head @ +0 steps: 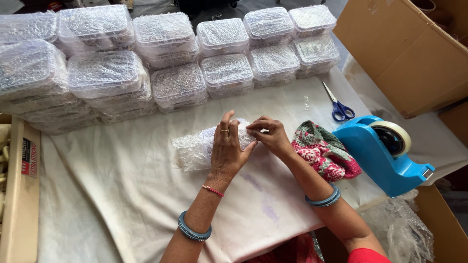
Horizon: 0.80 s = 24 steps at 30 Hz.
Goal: The person wraps a small plastic container with bubble wrap and secures it using clear tape from a blue dispenser. The person then places the wrapped container onto a stack of similarly wrapped items on the table.
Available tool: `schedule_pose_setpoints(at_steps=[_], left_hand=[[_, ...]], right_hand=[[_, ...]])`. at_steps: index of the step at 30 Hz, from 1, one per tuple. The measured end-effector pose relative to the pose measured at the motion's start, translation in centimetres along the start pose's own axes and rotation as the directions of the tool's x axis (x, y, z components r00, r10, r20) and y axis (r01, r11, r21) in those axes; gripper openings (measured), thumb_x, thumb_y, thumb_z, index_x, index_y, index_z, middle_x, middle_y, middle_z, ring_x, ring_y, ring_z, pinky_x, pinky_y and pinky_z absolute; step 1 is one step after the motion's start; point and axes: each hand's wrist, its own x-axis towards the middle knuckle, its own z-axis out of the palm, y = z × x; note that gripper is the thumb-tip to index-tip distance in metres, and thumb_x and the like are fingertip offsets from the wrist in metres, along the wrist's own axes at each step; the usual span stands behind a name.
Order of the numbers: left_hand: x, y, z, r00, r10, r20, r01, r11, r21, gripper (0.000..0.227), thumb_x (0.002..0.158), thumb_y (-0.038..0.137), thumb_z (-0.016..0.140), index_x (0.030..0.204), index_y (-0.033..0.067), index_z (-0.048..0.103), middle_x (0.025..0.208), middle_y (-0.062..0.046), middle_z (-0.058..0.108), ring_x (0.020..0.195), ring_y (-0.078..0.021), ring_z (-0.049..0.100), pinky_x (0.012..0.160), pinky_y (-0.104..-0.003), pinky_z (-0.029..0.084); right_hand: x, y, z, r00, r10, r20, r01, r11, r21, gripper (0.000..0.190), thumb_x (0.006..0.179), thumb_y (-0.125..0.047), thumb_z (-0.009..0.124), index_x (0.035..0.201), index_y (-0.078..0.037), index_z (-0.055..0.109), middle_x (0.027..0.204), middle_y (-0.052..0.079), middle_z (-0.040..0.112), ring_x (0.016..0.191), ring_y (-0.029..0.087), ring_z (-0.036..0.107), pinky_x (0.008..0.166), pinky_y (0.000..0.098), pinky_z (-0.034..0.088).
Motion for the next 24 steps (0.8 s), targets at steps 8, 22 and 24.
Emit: schedule_pose_setpoints(at_steps=[8, 22, 24], left_hand=[[-0.8, 0.2, 0.2, 0.996, 0.084, 0.034, -0.089, 0.972, 0.218, 0.051, 0.081, 0.036, 0.082, 0.117, 0.0022, 0.070, 0.124, -0.008, 0.064, 0.131, -0.0264, 0.053, 0.121, -0.055, 0.028], [-1.2, -0.8, 0.6, 0.998, 0.037, 0.057, -0.046, 0.986, 0.162, 0.040, 0.090, 0.032, 0.074, 0.117, 0.0020, 0.072, 0.121, -0.008, 0.066, 0.126, -0.0237, 0.055, 0.125, -0.052, 0.025], [-1.3, -0.7, 0.6, 0.998, 0.013, 0.060, -0.021, 0.991, 0.134, 0.037, 0.090, 0.028, 0.074, 0.117, 0.0036, 0.073, 0.119, -0.006, 0.067, 0.123, -0.0228, 0.057, 0.126, -0.052, 0.024]], right_hand=[[0.3, -1.3, -0.8, 0.992, 0.129, -0.005, -0.128, 0.988, 0.083, 0.018, 0.092, -0.013, 0.075, 0.108, -0.004, 0.078, 0.096, 0.003, 0.073, 0.086, 0.009, 0.072, 0.069, 0.0243, 0.062], [-0.2, -3.7, 0.7, 0.910, 0.411, -0.065, -0.415, 0.891, -0.184, 0.036, 0.096, -0.034, 0.067, 0.109, -0.001, 0.075, 0.076, 0.005, 0.073, 0.066, 0.011, 0.067, 0.057, 0.0291, 0.056], [-0.2, -4.5, 0.8, 0.896, 0.441, -0.059, -0.444, 0.883, -0.151, 0.038, 0.094, -0.036, 0.070, 0.109, -0.001, 0.074, 0.076, 0.006, 0.073, 0.065, 0.012, 0.068, 0.057, 0.0304, 0.057]])
